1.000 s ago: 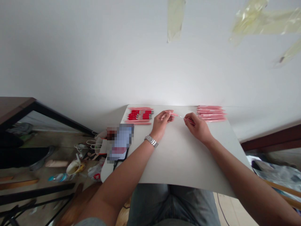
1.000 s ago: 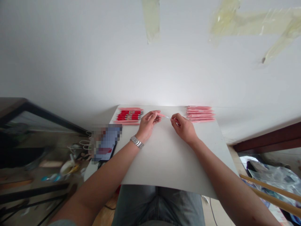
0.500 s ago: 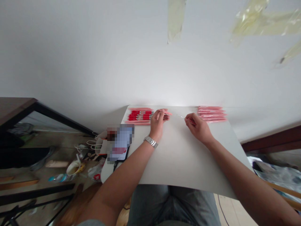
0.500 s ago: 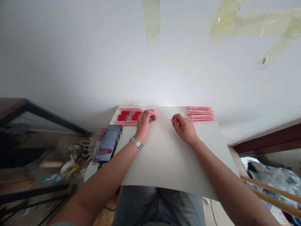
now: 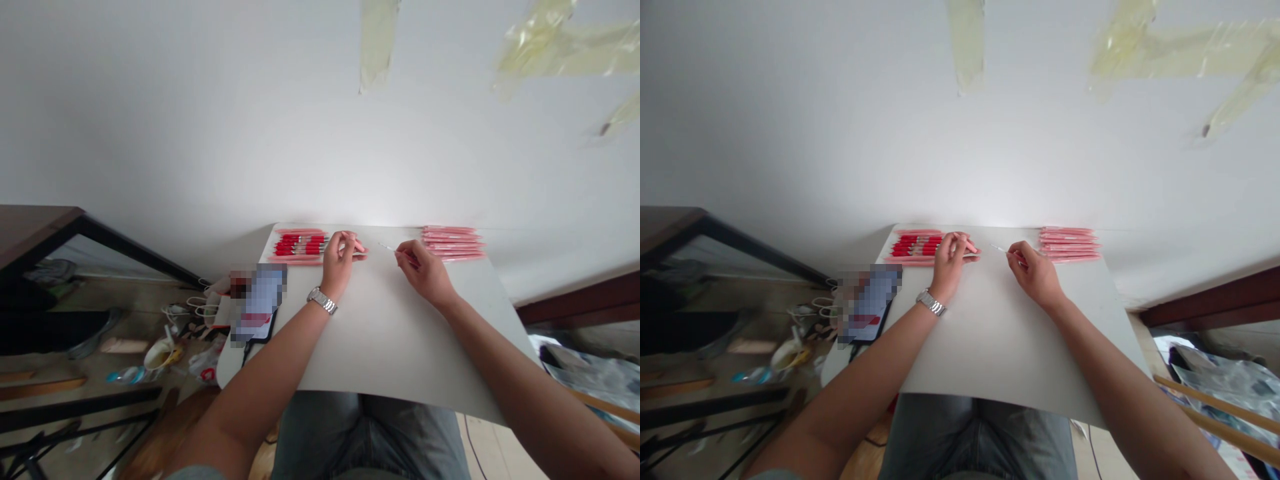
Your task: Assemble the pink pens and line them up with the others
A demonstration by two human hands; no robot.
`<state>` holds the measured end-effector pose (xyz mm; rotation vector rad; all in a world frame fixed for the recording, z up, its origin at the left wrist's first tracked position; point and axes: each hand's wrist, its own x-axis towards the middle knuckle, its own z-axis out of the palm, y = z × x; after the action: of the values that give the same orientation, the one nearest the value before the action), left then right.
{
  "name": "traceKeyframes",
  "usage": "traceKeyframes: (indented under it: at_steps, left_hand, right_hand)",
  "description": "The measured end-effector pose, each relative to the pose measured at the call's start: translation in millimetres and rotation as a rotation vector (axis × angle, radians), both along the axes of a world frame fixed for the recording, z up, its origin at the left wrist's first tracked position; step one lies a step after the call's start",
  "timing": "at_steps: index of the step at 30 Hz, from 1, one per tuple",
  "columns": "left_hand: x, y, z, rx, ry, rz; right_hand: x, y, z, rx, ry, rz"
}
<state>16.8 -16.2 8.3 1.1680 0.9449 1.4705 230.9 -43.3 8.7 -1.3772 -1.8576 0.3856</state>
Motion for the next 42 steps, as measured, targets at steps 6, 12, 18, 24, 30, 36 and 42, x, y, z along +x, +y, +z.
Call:
traceKeyframes:
  at_steps: [6,12,18,24,30,36,42]
  left_hand:
    - [0.4,2.9,-6.4,0.008,0.071,-0.022]
    - [-3.4,1.4,-7.2,0.052,0.156,0.045]
    - [-7.6,-0.8,-1.7,0.168,0.362,0.082]
    - [-11.7,-0.9,-3.3,0.257,0.647,0.131]
    - [-14.5,1.1,-6.2,0.258,0.881,0.202]
    - [-12.9,-2.1,-0.8,0.176,1.179,0.191]
    - [-13.7,-0.9,-3.2,0.185,1.211,0.169]
  right_hand:
    - [0.1,0.3,-0.4,-0.019,0.009,0.003]
    - [0.5,0.4,-1.1,-0.005,0.014,0.018]
    - [-0.2,-0.1,-0.3,-0.013,0.016,0.012]
    - [-0.2,0.7,-0.4,-0.021,0.024,0.017]
    - [-0.4,1.1,-1.2,-0.022,0.022,0.014]
    - [0.4,2.5,-4.1,-0.015,0.009,0.012]
    - [0.7,2.4,-4.7,-0.033,0.008,0.006]
